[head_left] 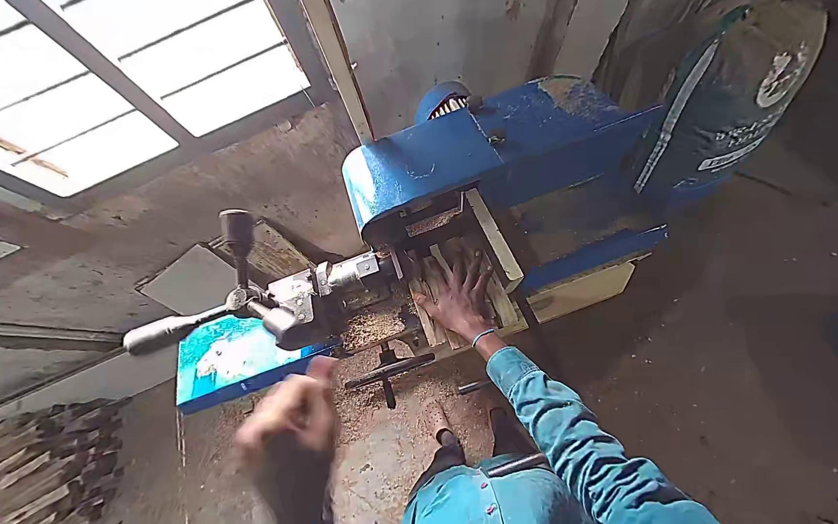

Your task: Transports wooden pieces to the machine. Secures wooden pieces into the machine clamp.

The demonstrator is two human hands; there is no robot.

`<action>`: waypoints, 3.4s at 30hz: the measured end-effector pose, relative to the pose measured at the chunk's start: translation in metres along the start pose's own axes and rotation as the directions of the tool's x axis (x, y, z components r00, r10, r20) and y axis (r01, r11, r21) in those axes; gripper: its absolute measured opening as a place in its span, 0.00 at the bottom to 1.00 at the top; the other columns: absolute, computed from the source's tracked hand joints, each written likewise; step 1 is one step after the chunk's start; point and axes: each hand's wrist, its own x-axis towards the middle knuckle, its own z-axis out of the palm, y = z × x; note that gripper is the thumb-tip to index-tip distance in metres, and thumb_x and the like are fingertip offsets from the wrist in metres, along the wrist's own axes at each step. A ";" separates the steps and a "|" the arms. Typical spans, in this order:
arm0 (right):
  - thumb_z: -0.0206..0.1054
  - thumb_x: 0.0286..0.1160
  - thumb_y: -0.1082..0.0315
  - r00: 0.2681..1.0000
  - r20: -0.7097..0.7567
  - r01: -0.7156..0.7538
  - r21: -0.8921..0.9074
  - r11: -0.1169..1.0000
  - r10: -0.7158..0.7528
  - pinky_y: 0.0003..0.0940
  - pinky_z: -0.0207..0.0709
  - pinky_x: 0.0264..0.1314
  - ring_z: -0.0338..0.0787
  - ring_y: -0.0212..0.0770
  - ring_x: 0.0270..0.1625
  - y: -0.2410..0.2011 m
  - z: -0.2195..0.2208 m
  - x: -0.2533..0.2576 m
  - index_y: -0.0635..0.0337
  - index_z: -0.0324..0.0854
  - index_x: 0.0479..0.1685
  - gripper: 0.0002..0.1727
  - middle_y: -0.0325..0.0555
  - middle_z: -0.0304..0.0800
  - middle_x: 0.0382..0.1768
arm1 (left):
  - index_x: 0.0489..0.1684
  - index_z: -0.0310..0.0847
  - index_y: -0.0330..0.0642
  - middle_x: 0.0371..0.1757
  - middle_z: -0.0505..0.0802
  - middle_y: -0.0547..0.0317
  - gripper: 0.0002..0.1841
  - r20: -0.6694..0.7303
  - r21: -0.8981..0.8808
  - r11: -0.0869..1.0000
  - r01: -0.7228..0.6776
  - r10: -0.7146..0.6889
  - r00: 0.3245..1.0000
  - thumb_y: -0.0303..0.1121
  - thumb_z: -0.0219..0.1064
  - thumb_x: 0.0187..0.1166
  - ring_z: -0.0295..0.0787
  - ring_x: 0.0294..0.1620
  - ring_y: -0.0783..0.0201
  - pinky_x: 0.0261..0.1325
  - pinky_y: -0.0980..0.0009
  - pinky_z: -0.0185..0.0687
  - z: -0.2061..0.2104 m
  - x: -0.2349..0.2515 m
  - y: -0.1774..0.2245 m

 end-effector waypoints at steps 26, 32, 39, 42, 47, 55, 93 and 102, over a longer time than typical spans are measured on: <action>0.80 0.57 0.66 0.954 -0.018 0.293 -0.158 0.943 -0.300 0.67 0.45 0.93 0.63 0.70 0.88 0.069 -0.104 -0.011 0.62 0.74 0.81 0.42 0.67 0.74 0.80 | 0.76 0.80 0.43 0.75 0.86 0.50 0.26 0.493 -0.218 0.955 -0.200 0.285 0.822 0.43 0.66 0.80 0.77 0.81 0.48 0.80 0.46 0.68 0.188 -0.006 0.099; 0.63 0.76 0.78 0.937 0.051 0.347 -0.264 0.900 -0.346 0.71 0.30 0.94 0.43 0.63 0.97 0.091 -0.080 -0.022 0.68 0.83 0.70 0.21 0.64 0.53 0.92 | 0.64 0.87 0.41 0.76 0.86 0.50 0.18 0.652 -0.059 0.962 -0.267 0.239 0.720 0.38 0.62 0.83 0.58 0.92 0.47 0.93 0.42 0.36 0.246 0.063 0.129; 0.66 0.75 0.75 0.945 0.009 0.322 -0.181 0.929 -0.326 0.64 0.30 0.96 0.40 0.68 0.96 0.084 -0.067 0.030 0.71 0.68 0.84 0.33 0.70 0.47 0.92 | 0.53 0.91 0.41 0.57 0.94 0.47 0.15 0.680 0.002 0.966 -0.260 0.189 0.708 0.40 0.67 0.80 0.77 0.78 0.44 0.92 0.37 0.32 0.264 0.108 0.132; 0.67 0.73 0.76 0.937 0.066 0.350 -0.171 0.921 -0.343 0.66 0.26 0.96 0.36 0.68 0.96 0.075 -0.075 0.048 0.71 0.79 0.74 0.26 0.66 0.45 0.94 | 0.51 0.92 0.43 0.56 0.95 0.50 0.15 0.667 0.027 0.957 -0.289 0.198 0.719 0.42 0.69 0.78 0.76 0.80 0.45 0.92 0.36 0.27 0.269 0.112 0.128; 0.72 0.72 0.71 0.925 0.037 0.372 -0.287 0.883 -0.377 0.77 0.24 0.92 0.48 0.73 0.93 0.079 -0.073 0.039 0.66 0.92 0.49 0.11 0.70 0.68 0.84 | 0.55 0.92 0.52 0.64 0.93 0.58 0.18 0.655 -0.036 0.947 -0.320 0.264 0.708 0.49 0.73 0.73 0.71 0.84 0.48 0.91 0.33 0.31 0.274 0.107 0.108; 0.73 0.67 0.73 0.915 0.211 0.379 -0.158 0.912 -0.344 0.88 0.21 0.83 0.35 0.71 0.96 0.035 -0.065 -0.025 0.62 0.71 0.83 0.37 0.64 0.46 0.94 | 0.78 0.78 0.42 0.88 0.72 0.49 0.41 0.791 0.161 0.929 -0.332 0.080 0.607 0.54 0.79 0.63 0.44 0.96 0.45 0.91 0.34 0.22 0.216 0.070 0.089; 0.67 0.76 0.74 0.955 0.130 0.291 -0.216 0.932 -0.268 0.89 0.44 0.78 0.61 0.79 0.85 -0.002 -0.058 0.005 0.69 0.90 0.48 0.10 0.75 0.71 0.78 | 0.70 0.87 0.49 0.90 0.68 0.45 0.21 0.521 0.121 0.905 -0.409 0.293 0.802 0.38 0.73 0.77 0.41 0.95 0.35 0.88 0.27 0.21 0.164 0.124 0.035; 0.72 0.72 0.75 0.923 -0.018 0.382 -0.082 0.920 -0.385 0.76 0.67 0.67 0.85 0.70 0.58 0.016 -0.054 -0.025 0.65 0.89 0.29 0.05 0.62 0.89 0.44 | 0.79 0.78 0.55 0.88 0.73 0.47 0.23 -0.227 0.453 0.891 0.001 0.114 0.967 0.47 0.53 0.90 0.56 0.90 0.33 0.81 0.22 0.45 0.041 0.065 -0.106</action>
